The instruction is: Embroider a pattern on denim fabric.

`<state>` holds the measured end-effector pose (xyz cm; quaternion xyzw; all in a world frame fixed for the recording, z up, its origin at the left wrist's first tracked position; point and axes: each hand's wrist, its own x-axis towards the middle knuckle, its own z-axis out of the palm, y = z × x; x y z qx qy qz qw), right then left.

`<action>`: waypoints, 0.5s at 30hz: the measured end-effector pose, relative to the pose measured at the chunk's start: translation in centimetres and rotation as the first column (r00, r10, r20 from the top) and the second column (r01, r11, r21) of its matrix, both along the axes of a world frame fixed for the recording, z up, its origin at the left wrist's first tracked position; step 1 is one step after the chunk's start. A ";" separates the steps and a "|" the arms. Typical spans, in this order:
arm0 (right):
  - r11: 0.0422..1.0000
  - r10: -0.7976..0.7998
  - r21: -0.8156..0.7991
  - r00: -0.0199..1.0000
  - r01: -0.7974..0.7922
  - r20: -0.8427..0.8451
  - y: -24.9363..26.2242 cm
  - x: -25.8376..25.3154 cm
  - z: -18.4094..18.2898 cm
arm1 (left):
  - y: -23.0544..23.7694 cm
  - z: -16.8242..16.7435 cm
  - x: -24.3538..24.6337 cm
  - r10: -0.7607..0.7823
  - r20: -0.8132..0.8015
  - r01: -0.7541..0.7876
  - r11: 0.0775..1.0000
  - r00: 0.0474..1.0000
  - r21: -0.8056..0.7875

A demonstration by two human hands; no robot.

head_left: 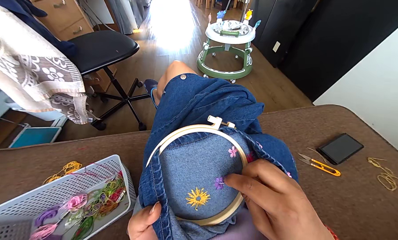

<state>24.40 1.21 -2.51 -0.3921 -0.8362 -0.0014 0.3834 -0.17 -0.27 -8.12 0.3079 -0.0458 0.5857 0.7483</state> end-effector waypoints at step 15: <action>0.999 0.001 0.042 0.999 0.001 -0.053 -0.4 -0.9 0.6 | -0.3 0.8 -0.3 -0.023 0.017 0.023 0.999 1.000 0.044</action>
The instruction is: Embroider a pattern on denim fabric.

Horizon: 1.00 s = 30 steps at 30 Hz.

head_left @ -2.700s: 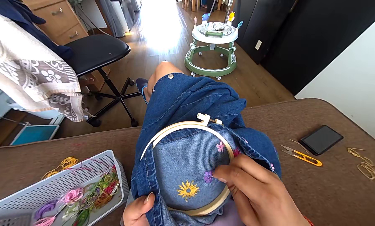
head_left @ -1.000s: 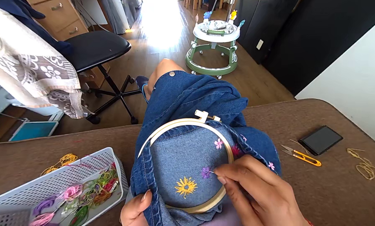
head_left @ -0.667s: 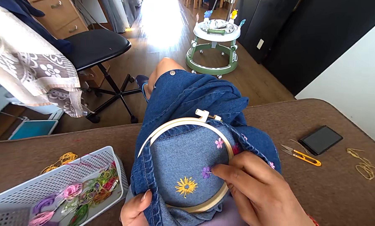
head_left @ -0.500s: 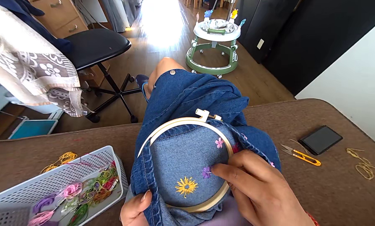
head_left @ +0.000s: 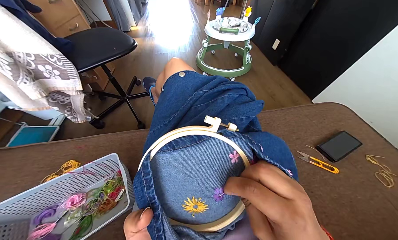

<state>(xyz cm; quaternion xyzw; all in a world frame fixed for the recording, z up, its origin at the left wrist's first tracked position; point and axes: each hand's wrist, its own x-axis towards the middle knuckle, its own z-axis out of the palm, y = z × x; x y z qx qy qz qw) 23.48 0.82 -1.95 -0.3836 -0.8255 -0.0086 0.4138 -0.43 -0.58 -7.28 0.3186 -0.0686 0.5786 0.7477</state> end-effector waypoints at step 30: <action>0.978 0.050 -0.184 0.962 -0.102 -0.268 0.3 -0.4 0.3 | -0.7 1.5 -0.1 0.118 -0.181 -0.117 0.993 0.976 0.018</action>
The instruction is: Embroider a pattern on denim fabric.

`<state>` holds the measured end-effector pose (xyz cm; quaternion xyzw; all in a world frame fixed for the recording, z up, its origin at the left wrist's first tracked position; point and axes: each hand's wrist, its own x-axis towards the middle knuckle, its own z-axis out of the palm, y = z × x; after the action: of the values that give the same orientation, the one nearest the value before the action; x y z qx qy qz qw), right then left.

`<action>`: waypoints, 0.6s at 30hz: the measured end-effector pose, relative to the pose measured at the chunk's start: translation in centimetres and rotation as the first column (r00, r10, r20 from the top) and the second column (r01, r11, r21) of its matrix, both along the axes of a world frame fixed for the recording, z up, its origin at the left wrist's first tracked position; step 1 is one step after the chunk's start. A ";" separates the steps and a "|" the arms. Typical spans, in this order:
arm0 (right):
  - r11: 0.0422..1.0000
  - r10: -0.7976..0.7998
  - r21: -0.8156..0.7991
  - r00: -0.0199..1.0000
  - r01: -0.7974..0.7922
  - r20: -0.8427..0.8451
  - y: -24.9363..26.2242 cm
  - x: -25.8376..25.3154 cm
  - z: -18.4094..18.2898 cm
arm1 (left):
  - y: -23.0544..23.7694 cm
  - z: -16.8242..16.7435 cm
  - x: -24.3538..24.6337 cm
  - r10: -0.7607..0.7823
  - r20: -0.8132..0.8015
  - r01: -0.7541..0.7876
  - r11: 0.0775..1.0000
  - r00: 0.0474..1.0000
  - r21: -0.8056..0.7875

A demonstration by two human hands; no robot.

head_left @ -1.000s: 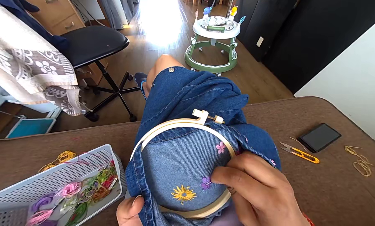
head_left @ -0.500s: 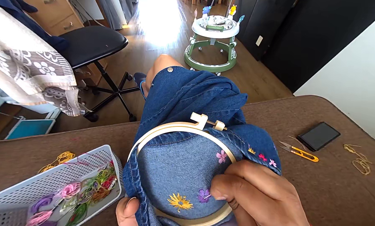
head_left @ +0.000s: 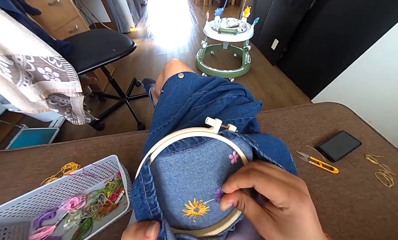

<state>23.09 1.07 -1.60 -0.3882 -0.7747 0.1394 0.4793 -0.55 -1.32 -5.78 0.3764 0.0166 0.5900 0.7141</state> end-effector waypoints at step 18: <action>0.948 0.273 0.186 0.961 -0.260 -0.051 -0.1 -2.2 0.6 | 0.0 -1.1 0.2 -0.042 0.037 0.044 0.998 0.998 -0.055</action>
<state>20.93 1.02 -1.04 -0.2301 -0.8107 0.1479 0.5177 -0.39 -1.36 -6.83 0.3461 0.0122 0.5805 0.7369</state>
